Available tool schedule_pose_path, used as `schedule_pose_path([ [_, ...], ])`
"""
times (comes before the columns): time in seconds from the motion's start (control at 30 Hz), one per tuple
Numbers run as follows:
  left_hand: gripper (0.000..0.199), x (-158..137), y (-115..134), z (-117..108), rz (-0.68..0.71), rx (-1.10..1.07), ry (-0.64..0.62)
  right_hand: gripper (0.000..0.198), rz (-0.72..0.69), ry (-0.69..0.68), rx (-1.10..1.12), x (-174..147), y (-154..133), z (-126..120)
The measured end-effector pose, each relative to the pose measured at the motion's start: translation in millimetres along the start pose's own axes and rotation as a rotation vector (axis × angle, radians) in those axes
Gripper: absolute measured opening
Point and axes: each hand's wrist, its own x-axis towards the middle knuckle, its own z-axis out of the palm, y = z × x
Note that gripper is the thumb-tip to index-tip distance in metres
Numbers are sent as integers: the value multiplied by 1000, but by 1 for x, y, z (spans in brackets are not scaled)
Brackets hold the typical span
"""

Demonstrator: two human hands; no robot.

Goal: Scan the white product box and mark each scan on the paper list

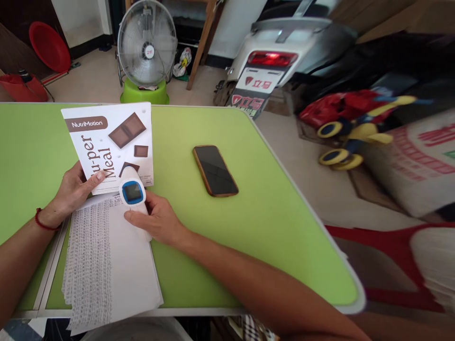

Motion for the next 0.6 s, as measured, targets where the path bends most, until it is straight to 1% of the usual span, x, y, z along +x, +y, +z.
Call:
schedule_pose_path([
  [0.1,55,1,0,-1,39,16,12,26,-86,41,-64,-1,-4,-4],
  [0.17,56,2,-2,-3,76,25,28,26,-155,108,-133,1,-7,-12],
  [0.23,57,5,-6,-7,99,46,47,29,-196,191,-244,4,-9,-23],
  [0.33,56,9,-13,-12,110,130,103,34,-206,295,-527,11,-7,-46],
  [0.4,55,10,-16,-14,111,175,125,32,-235,352,-787,17,-2,-62],
  [0.47,54,10,-19,-15,99,194,127,28,-238,379,-1019,23,6,-77],
  [0.53,56,9,-23,-17,74,220,151,29,-227,413,-1178,28,15,-90],
  [0.6,61,9,-30,-22,47,279,204,32,-228,464,-1271,31,21,-99],
])
